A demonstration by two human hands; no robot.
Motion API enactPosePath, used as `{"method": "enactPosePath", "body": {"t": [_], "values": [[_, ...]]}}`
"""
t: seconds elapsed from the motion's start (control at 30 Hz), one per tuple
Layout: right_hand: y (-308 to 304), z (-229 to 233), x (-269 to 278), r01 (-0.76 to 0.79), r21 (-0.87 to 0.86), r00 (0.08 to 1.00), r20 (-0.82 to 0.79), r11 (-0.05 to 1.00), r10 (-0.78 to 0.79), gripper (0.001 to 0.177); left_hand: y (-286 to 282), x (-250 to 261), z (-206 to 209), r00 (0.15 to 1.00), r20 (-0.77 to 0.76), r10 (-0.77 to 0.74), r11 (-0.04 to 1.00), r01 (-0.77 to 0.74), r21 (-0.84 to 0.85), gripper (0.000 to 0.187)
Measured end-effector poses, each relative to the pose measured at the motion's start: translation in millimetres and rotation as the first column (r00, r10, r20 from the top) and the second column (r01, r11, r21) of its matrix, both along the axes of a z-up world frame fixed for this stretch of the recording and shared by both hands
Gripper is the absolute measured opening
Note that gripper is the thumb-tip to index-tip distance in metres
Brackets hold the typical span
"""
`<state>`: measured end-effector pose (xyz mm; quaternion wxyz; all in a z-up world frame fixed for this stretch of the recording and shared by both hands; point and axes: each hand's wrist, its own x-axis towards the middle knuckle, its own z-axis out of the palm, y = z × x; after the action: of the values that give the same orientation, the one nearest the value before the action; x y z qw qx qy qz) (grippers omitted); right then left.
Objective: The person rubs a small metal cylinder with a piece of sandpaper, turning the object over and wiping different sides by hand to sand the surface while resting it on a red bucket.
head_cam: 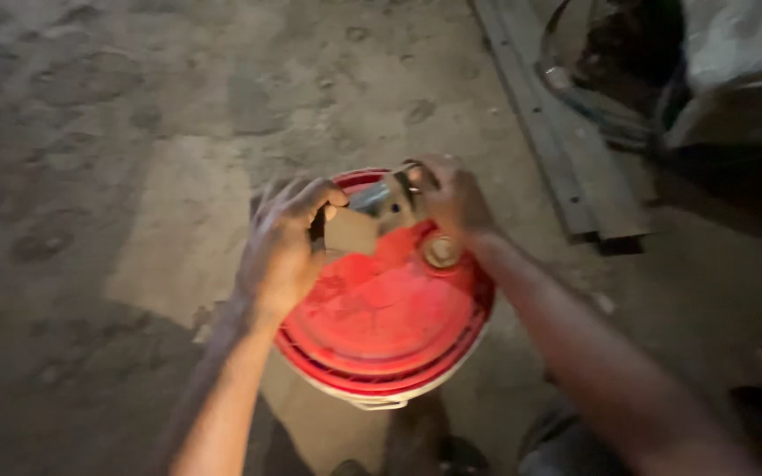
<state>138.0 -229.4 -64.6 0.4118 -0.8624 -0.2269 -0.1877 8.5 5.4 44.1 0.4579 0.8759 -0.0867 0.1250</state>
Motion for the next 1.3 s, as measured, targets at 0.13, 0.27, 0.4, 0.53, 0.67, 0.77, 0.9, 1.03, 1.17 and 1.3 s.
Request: {"method": "enactPosePath", "body": {"t": [0.13,0.27,0.4,0.53,0.67,0.77,0.9,1.03,1.17,1.3], "values": [[-4.0,2.3,-2.6,-0.039,-0.020,0.999,0.006,0.999,0.039,0.030,-22.1,32.5,-12.5,0.937,0.323,-0.132,0.815,-0.083,0.574,0.040],[1.7,3.6,-3.4,-0.022,-0.005,0.999,-0.045,1.000,0.021,0.031,-43.8,48.9,-29.2,0.884,0.446,-0.140,0.725,-0.215,0.654,0.035],[-0.2,10.0,-5.5,-0.044,-0.018,0.999,0.001,0.999,0.044,0.030,-46.1,48.8,-35.2,0.903,0.427,-0.046,0.707,-0.272,0.653,0.031],[2.6,11.9,-7.8,-0.013,-0.013,0.999,-0.048,1.000,0.012,0.029,-49.1,42.3,-47.1,0.960,0.280,0.002,0.717,-0.196,0.669,0.030],[1.6,9.3,-5.5,0.014,-0.028,0.999,-0.034,0.999,-0.015,0.028,-53.3,34.6,-52.3,0.974,0.221,0.038,0.838,-0.152,0.524,0.060],[0.9,4.8,-2.9,-0.011,-0.022,1.000,0.027,1.000,0.011,0.027,-56.2,30.1,-54.6,0.961,0.276,0.028,0.764,-0.198,0.614,0.061],[-0.2,4.4,-2.5,-0.011,-0.032,1.000,0.006,0.999,0.012,0.026,-53.8,24.0,-56.4,0.978,0.208,-0.009,0.838,-0.106,0.536,0.072],[1.6,2.6,-3.9,-0.024,-0.003,0.999,0.043,1.000,0.024,0.027,-57.2,36.3,-64.0,0.962,0.270,-0.027,0.765,-0.154,0.626,0.074],[3.5,5.8,-3.9,-0.004,0.007,1.000,-0.018,1.000,0.005,0.028,-61.2,45.1,-58.6,0.989,0.148,-0.004,0.801,-0.085,0.593,0.075],[2.8,9.1,-5.1,0.006,0.032,0.995,-0.102,0.999,-0.003,0.032,-57.4,52.0,-54.2,0.995,0.095,0.002,0.782,-0.061,0.620,0.067]]}}
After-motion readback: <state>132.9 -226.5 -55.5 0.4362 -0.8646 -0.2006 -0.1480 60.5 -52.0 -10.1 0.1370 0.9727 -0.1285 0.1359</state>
